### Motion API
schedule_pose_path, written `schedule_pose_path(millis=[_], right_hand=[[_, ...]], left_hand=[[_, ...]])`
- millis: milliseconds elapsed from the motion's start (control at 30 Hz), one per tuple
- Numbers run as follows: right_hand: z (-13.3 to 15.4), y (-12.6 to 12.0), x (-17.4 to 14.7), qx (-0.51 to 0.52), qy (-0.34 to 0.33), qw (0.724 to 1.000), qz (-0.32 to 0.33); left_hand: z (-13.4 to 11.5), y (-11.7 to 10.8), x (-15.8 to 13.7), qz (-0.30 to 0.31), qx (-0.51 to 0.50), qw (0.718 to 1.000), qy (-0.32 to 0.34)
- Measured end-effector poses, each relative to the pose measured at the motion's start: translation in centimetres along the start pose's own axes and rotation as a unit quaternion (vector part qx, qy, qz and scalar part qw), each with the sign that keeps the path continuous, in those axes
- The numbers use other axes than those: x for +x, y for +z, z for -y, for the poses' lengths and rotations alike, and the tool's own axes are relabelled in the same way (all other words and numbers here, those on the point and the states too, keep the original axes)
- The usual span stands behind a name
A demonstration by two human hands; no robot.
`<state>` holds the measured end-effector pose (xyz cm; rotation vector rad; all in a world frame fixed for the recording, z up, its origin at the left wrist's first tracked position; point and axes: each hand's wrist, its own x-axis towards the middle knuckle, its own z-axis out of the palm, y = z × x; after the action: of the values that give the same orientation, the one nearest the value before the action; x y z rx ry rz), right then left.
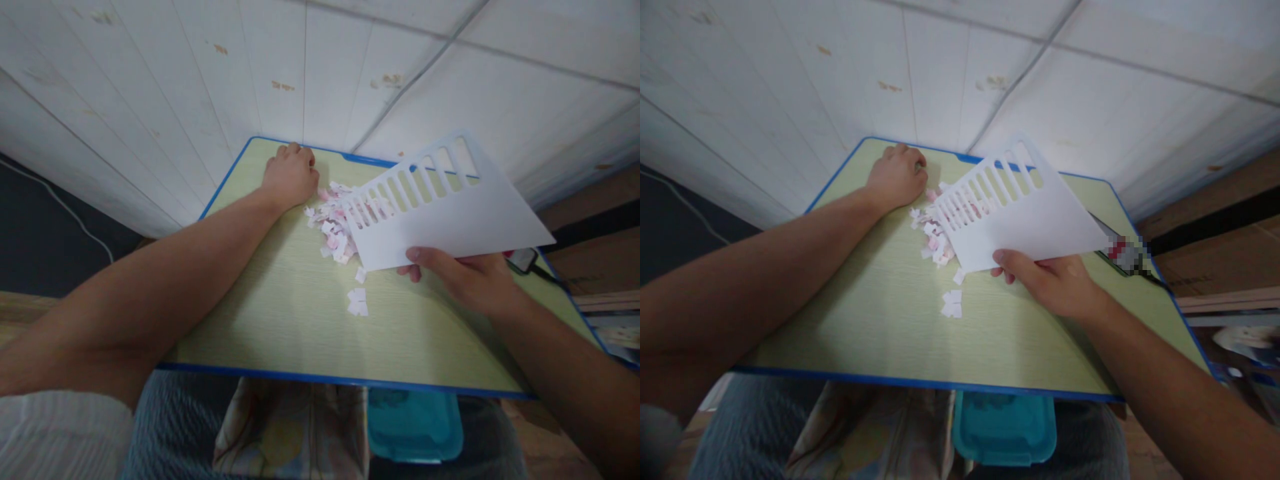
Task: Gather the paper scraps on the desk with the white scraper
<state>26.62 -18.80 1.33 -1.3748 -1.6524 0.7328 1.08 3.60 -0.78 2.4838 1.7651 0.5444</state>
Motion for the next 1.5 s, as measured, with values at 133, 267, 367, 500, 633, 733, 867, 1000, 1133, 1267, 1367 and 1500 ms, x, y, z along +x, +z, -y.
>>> schedule_pose_path(millis=[133, 267, 367, 500, 633, 733, 867, 1000, 1133, 1267, 1367, 1500], right_hand=[[-0.12, -0.32, 0.23, -0.012, 0.007, 1.0, -0.01], [-0.16, -0.3, 0.18, -0.003, 0.005, 1.0, -0.01], [-0.34, -0.25, 0.14, -0.014, 0.005, 1.0, -0.015], [-0.45, -0.18, 0.06, -0.046, -0.007, 0.999, -0.012], [-0.42, -0.15, -0.04, -0.077, -0.021, 0.997, 0.019], [-0.34, -0.21, -0.1, -0.086, -0.025, 0.996, -0.002], [0.06, -0.19, -0.27, -0.063, -0.019, 0.998, 0.005], [0.28, -0.25, -0.23, -0.053, -0.024, 0.998, 0.01], [0.25, -0.57, 0.05, -0.003, -0.022, 0.999, -0.024], [0.32, -0.83, 0.21, 0.007, -0.018, 0.999, -0.04], [0.35, -0.96, 0.38, 0.004, -0.009, 1.0, -0.029], [0.53, -0.89, 0.55, 0.02, -0.007, 0.999, -0.048]], left_hand=[[0.27, 0.23, 0.2, -0.005, -0.02, 1.0, 0.0], [0.51, 0.49, 0.34, -0.011, -0.038, 0.999, -0.001], [0.46, 0.48, 0.33, -0.015, -0.027, 1.0, 0.003], [0.24, 0.25, 0.18, -0.013, -0.005, 1.0, 0.006], [0.09, 0.04, 0.02, -0.003, -0.016, 1.0, 0.005], [-0.01, 0.0, 0.0, 0.0, -0.016, 1.0, 0.0], [-0.05, 0.05, 0.1, -0.004, 0.001, 1.0, 0.003], [0.07, 0.12, 0.18, -0.006, 0.008, 1.0, 0.008], [0.19, 0.16, 0.19, -0.003, -0.006, 1.0, 0.005], [0.24, 0.16, 0.16, 0.001, -0.028, 1.0, -0.001], [0.27, 0.14, 0.15, 0.004, -0.034, 0.999, -0.006], [0.26, 0.12, 0.18, 0.004, -0.046, 0.999, -0.008]])
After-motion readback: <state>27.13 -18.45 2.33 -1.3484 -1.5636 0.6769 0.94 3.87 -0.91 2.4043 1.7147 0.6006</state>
